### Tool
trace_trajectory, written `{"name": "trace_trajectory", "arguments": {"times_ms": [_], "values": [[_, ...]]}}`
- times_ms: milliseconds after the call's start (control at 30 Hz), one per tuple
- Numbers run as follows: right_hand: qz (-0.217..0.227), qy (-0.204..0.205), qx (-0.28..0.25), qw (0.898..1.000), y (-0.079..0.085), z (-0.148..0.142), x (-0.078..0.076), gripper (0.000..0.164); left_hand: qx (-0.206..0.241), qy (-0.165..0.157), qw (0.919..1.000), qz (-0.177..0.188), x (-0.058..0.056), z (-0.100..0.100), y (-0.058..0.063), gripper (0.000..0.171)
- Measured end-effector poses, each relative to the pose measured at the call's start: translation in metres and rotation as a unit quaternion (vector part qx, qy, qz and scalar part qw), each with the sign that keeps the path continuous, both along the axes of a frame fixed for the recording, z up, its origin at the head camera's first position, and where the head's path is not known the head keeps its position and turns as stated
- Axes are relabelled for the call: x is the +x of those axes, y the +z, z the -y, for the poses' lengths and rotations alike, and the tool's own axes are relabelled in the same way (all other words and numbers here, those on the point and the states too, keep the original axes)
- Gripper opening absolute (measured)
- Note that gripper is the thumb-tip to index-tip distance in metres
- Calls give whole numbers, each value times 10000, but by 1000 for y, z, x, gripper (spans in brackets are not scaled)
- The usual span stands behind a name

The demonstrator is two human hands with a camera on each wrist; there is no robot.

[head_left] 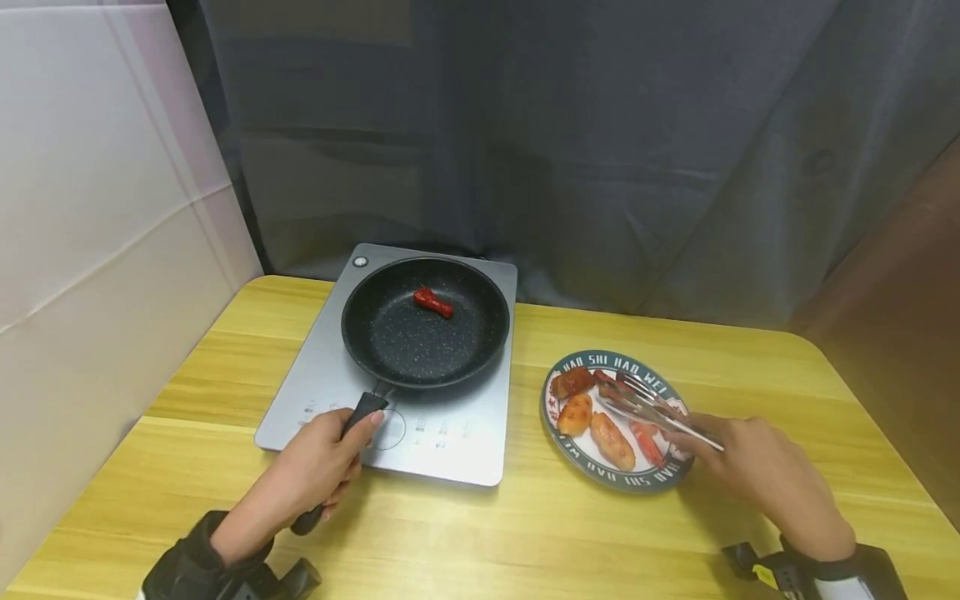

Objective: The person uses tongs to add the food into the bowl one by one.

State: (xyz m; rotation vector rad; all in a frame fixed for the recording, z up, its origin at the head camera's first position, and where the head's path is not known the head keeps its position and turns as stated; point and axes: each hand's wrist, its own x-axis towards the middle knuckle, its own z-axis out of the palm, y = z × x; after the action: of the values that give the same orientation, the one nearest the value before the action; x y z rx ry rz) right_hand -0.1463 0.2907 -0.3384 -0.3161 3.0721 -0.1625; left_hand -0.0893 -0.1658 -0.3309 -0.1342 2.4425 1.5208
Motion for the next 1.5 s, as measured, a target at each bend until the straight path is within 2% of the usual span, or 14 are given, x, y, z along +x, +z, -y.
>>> {"name": "trace_trajectory", "arguments": {"times_ms": [233, 500, 1000, 1200, 1500], "values": [[-137, 87, -123, 9998, 1, -2, 2, 64, -17, -106, 9999, 32, 5, 1, 4, 40], [-353, 286, -243, 9987, 1, -4, 4, 54, -127, -44, 9999, 68, 7, 1, 9, 38], [-373, 205, -375, 9984, -5, -8, 4, 55, -178, -38, 9998, 84, 7, 3, 4, 41], [-381, 286, -424, 9980, -5, -14, -2, 55, -264, 143, 9993, 216, 8, 3, 4, 45], [-531, 430, -500, 9964, -5, -25, -13, 52, -300, 243, 9989, 272, 7, -1, 5, 46]]}}
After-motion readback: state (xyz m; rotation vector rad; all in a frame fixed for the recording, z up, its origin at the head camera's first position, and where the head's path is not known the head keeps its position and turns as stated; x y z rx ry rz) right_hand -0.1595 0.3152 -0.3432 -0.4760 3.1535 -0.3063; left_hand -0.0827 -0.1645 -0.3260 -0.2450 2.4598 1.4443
